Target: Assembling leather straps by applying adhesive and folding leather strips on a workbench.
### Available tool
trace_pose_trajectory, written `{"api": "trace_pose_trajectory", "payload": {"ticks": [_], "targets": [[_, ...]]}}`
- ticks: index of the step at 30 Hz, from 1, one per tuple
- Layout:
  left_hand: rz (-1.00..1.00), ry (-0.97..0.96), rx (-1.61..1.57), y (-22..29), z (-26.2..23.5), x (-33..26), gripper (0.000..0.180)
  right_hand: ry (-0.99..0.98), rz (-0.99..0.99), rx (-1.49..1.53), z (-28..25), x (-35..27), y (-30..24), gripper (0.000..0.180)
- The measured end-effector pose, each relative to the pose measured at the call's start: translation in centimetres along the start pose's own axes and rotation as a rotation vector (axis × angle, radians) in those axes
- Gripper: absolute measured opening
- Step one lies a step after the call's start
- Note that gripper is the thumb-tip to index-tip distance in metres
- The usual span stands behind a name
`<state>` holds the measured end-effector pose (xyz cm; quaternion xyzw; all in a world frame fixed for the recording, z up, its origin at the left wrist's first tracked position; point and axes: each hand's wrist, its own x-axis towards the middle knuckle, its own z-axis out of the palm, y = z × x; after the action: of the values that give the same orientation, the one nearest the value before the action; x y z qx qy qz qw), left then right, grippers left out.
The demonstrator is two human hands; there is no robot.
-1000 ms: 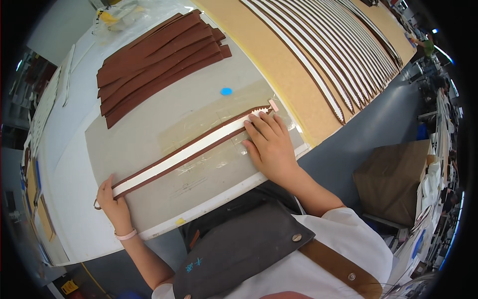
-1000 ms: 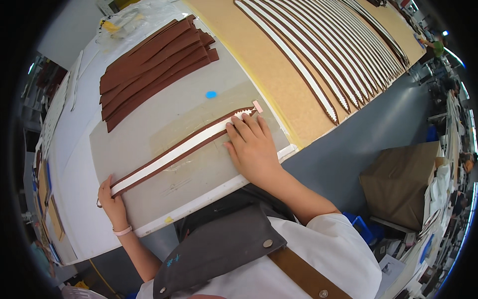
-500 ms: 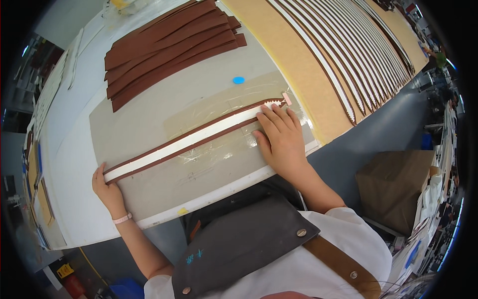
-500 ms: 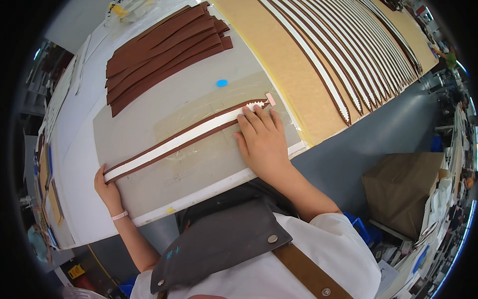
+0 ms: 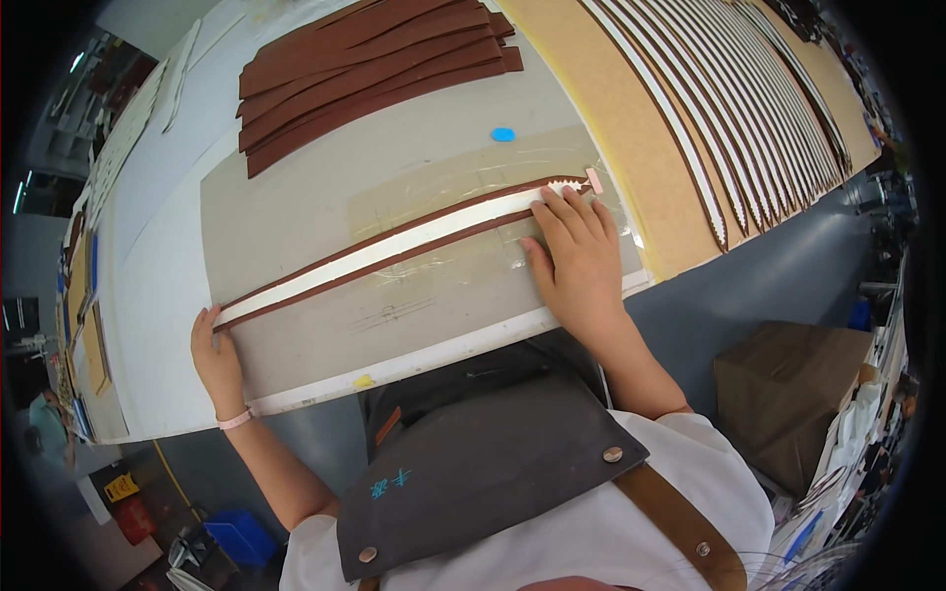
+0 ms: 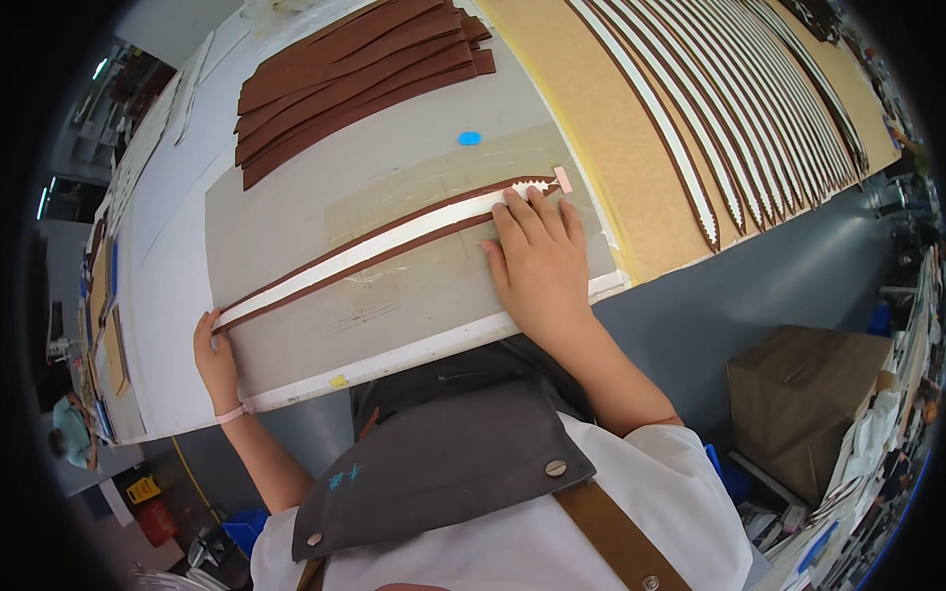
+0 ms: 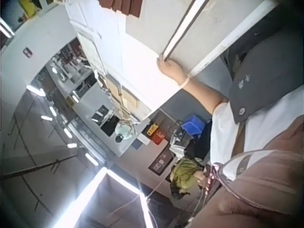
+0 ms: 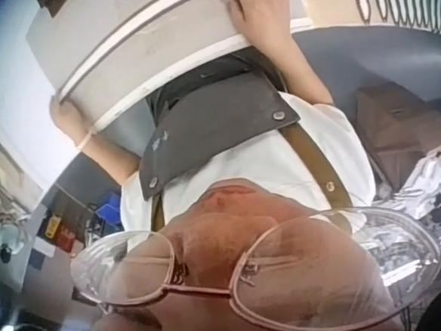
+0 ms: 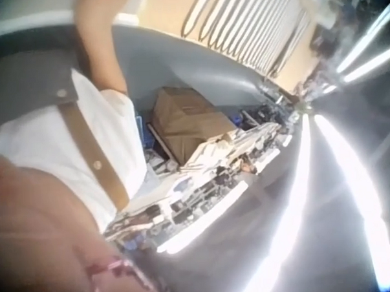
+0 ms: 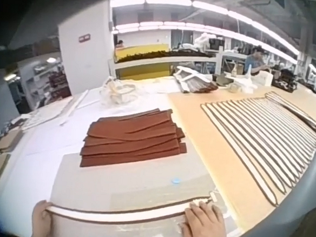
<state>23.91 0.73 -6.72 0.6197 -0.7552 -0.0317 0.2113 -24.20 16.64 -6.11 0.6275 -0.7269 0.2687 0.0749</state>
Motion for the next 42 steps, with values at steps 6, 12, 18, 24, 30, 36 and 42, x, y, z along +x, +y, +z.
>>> {"api": "trace_pose_trajectory", "payload": {"ticks": [6,12,18,24,30,36,42], "targets": [[0.026,0.007,-0.011,1.2,0.4,-0.3,0.045,-0.001,-0.009,0.008,0.2,-0.1,0.1,0.040],[0.042,-0.025,0.073,1.7,1.4,-0.1,0.044,-0.009,-0.010,0.012,0.0,0.0,-0.2,0.041],[0.275,0.124,0.027,10.4,1.2,0.1,0.042,-0.007,0.005,0.013,0.2,0.0,-0.1,0.042],[0.830,-0.158,-0.132,24.7,2.9,0.6,0.043,0.007,-0.012,0.018,0.5,-0.2,0.1,0.041],[1.115,-0.178,-0.103,28.5,5.2,3.7,0.041,-0.008,0.010,0.016,0.2,-0.2,0.2,0.040],[1.266,-0.209,-0.056,28.7,6.3,4.3,0.039,-0.007,0.017,0.028,0.0,0.0,-0.1,0.040],[1.296,-0.206,-0.041,28.4,6.4,5.0,0.035,-0.016,0.028,0.035,-0.1,0.0,-0.1,0.039]]}}
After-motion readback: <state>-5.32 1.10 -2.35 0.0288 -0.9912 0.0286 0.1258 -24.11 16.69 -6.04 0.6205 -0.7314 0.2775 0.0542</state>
